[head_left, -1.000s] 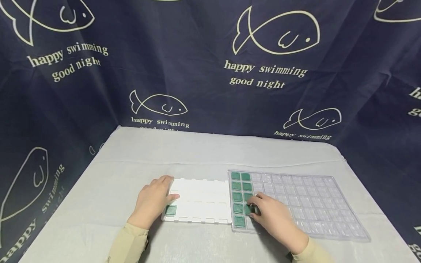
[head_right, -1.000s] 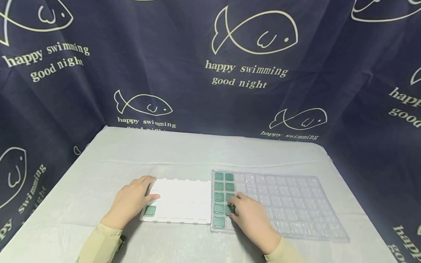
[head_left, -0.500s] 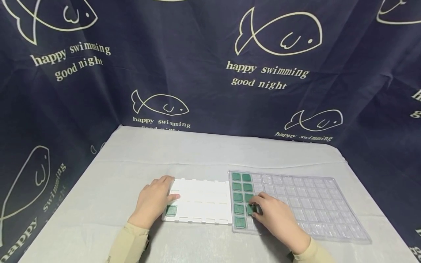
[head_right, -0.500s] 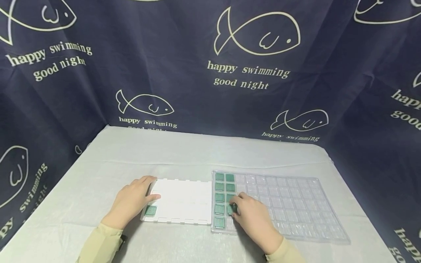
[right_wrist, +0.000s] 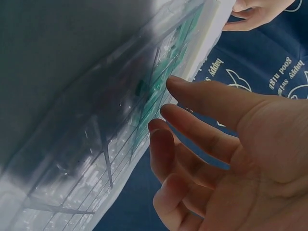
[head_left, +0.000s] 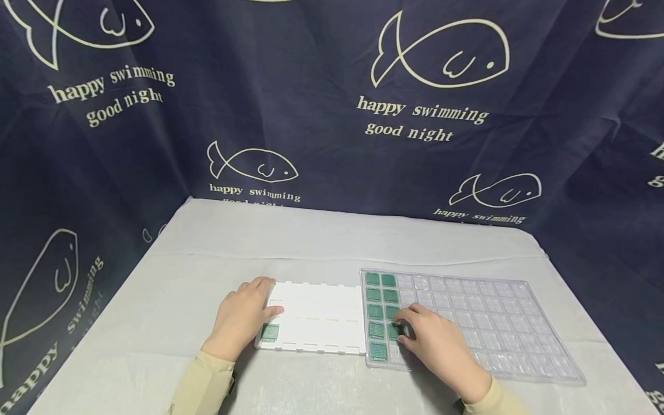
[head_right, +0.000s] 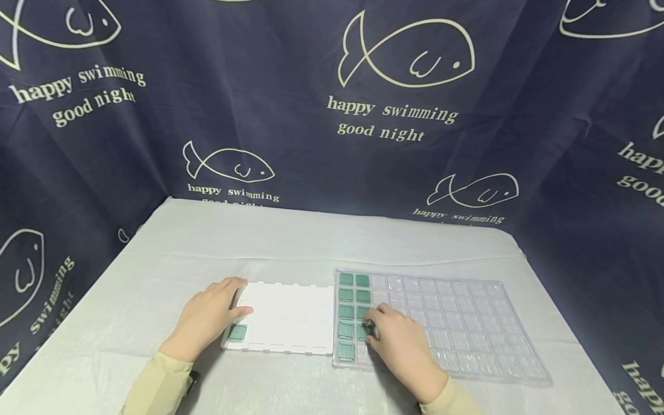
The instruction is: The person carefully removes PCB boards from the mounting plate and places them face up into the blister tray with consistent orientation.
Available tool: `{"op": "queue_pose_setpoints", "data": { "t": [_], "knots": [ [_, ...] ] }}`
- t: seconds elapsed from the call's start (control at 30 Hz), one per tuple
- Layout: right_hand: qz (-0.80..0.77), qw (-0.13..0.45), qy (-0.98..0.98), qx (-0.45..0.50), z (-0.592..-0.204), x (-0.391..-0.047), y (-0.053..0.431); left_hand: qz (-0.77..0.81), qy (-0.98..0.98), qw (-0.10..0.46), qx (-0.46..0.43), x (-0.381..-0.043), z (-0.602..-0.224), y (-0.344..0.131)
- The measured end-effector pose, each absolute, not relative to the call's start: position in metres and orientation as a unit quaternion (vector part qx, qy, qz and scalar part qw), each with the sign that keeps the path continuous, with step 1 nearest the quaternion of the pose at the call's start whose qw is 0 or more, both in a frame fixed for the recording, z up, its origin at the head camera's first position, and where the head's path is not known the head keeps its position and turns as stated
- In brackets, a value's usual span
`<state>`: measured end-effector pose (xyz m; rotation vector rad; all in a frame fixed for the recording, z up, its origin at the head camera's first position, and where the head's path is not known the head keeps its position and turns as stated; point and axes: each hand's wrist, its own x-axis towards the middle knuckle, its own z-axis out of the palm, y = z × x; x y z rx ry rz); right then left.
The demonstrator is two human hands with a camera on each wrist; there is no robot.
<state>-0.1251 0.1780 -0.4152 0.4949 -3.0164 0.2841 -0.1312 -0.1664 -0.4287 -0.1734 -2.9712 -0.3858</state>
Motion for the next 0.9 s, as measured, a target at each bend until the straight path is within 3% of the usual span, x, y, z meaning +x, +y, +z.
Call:
{"op": "queue_pose_setpoints", "data": {
  "t": [0.9],
  "knots": [
    [0.095,0.059,-0.98,0.167,-0.411,-0.119,0.165,-0.128,-0.987,0.072,-0.063,-0.133,-0.429,-0.167]
  ]
}}
